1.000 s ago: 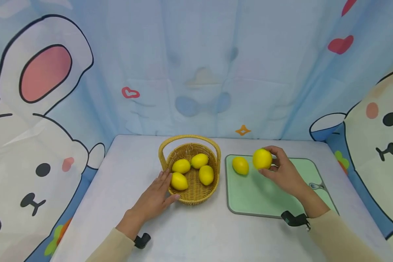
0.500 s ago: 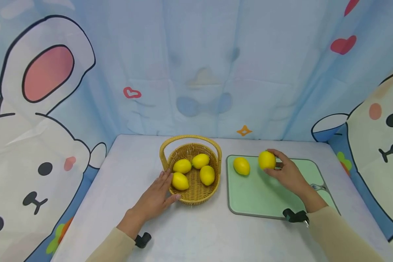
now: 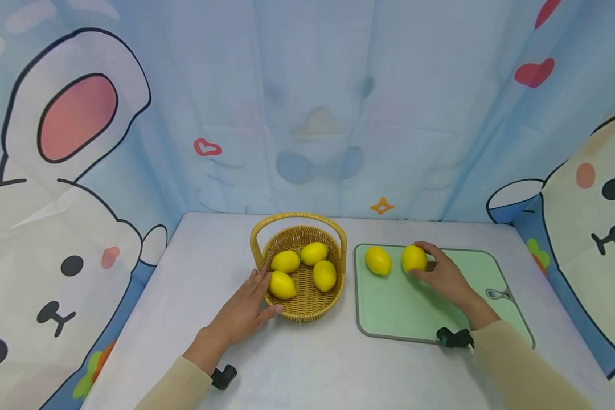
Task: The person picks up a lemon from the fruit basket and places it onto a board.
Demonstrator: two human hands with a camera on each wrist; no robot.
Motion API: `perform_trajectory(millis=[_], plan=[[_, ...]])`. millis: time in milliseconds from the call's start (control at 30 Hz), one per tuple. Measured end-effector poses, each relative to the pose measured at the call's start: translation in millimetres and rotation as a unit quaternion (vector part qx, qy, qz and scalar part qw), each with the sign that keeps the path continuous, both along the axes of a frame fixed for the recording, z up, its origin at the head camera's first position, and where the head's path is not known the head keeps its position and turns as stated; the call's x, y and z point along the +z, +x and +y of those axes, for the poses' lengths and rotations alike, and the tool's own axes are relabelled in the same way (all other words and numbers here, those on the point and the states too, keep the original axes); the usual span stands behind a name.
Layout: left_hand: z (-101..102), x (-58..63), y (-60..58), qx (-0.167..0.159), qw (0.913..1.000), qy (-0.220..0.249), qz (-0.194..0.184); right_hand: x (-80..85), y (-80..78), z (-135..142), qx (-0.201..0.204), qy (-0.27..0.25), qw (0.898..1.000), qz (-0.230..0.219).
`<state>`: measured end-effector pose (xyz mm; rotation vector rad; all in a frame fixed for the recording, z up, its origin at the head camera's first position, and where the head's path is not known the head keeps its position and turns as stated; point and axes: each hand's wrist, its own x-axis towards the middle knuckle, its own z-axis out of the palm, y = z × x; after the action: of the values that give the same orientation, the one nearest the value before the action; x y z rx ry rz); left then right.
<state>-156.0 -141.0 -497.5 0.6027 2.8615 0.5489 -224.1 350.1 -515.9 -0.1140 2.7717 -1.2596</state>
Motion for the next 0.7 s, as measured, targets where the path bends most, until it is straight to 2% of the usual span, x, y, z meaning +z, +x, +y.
perform_trajectory(millis=[333, 567, 700], plan=[[-0.3, -0.7, 0.2, -0.001, 1.0000, 0.004, 0.001, -5.3, -5.9, -2.2, 0.014, 0.045, 0.999, 0.019], [-0.3, -2.6, -0.1, -0.002, 0.9999, 0.010, 0.005, -4.2, -6.1, 0.9, 0.014, 0.053, 0.998, -0.015], [-1.0, -3.7, -0.4, -0.002, 0.9999, 0.011, 0.007, -3.3, -6.9, 1.0, 0.019, 0.051, 0.998, -0.020]])
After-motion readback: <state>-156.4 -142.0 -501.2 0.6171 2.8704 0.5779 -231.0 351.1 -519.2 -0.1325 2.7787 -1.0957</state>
